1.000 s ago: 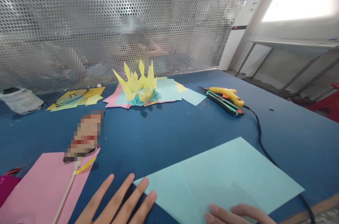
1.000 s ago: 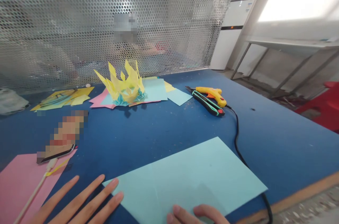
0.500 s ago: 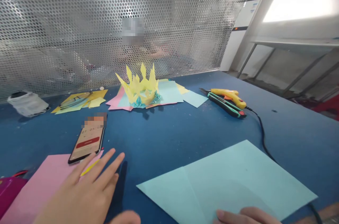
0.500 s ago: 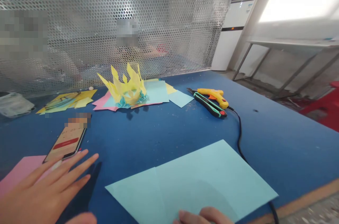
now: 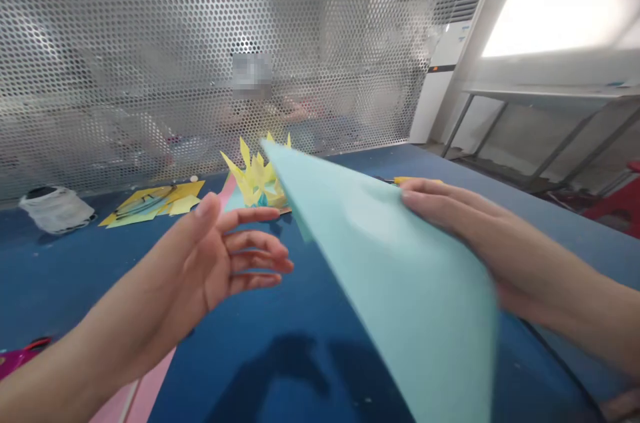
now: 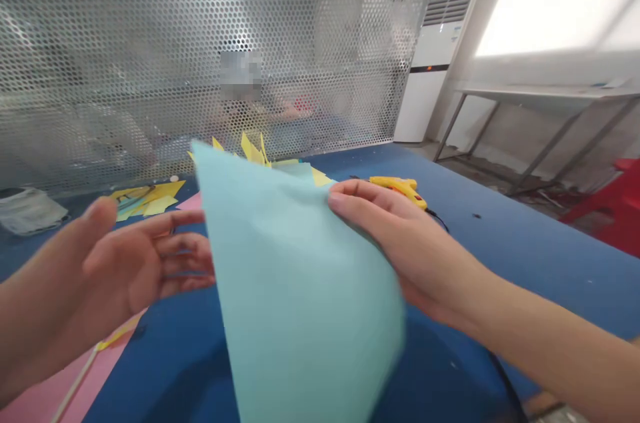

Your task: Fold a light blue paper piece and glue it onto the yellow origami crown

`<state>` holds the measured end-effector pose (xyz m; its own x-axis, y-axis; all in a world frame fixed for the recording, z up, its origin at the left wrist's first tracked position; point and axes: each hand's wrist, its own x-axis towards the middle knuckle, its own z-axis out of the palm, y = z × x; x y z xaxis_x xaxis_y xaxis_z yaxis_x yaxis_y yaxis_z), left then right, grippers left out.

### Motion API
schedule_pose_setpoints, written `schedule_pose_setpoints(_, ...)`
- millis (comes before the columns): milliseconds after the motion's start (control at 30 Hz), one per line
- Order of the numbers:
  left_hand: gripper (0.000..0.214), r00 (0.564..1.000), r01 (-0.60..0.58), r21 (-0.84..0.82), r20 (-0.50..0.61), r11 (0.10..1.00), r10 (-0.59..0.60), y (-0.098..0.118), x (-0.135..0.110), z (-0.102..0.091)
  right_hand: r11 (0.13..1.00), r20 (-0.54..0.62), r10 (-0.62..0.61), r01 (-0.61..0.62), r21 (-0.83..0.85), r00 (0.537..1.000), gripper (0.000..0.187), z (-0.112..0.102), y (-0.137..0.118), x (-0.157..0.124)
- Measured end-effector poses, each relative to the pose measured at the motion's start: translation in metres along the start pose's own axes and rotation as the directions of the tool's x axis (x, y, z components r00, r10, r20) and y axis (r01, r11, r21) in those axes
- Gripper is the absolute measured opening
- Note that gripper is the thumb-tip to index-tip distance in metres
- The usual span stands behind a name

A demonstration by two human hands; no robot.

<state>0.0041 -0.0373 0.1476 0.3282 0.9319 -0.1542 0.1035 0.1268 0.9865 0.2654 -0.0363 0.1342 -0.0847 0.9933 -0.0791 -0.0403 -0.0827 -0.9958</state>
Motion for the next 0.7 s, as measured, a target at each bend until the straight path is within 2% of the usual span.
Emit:
schedule_pose_setpoints(67,0.051,0.996,0.084,-0.168,-0.024,0.982,-0.09,-0.004,0.008,0.004,0.977,0.081,0.117,-0.129,0.167,0.99,0.017,0.008,0.012,0.019)
schedule_pose_setpoints(167,0.05,0.982,0.167,-0.123,-0.065,0.978,-0.176,-0.017,0.016,0.011,0.966,0.18,0.197,-0.222,0.13,0.964,0.018,0.017,0.044,0.041)
schedule_pose_setpoints(233,0.053,0.976,0.195,-0.092,-0.078,0.976,-0.203,-0.026,0.021,0.017,0.965,0.229,0.213,-0.241,0.101,0.95,0.021,0.019,0.063,0.05)
schedule_pose_setpoints(333,0.05,0.968,0.224,-0.068,-0.097,0.972,-0.23,-0.033,0.031,0.025,0.978,0.293,0.166,-0.196,0.075,0.942,0.025,0.018,0.077,0.057)
schedule_pose_setpoints(500,0.034,0.967,0.23,0.042,-0.118,0.972,-0.224,-0.039,0.044,0.027,0.993,0.396,0.08,-0.11,0.053,0.915,0.033,0.012,0.078,0.058)
schedule_pose_setpoints(567,0.027,0.973,0.21,0.097,-0.119,0.973,-0.198,-0.041,0.045,0.027,0.995,0.441,0.057,-0.086,0.045,0.896,0.032,0.01,0.079,0.058)
schedule_pose_setpoints(633,0.031,0.979,0.162,0.132,-0.143,0.978,-0.143,-0.042,0.044,0.025,0.997,0.464,0.03,-0.058,0.044,0.885,0.025,0.008,0.082,0.058)
schedule_pose_setpoints(700,0.037,0.981,0.094,0.082,-0.179,0.992,-0.078,-0.041,0.043,0.023,0.999,0.458,-0.011,-0.012,0.047,0.889,0.019,0.007,0.085,0.059)
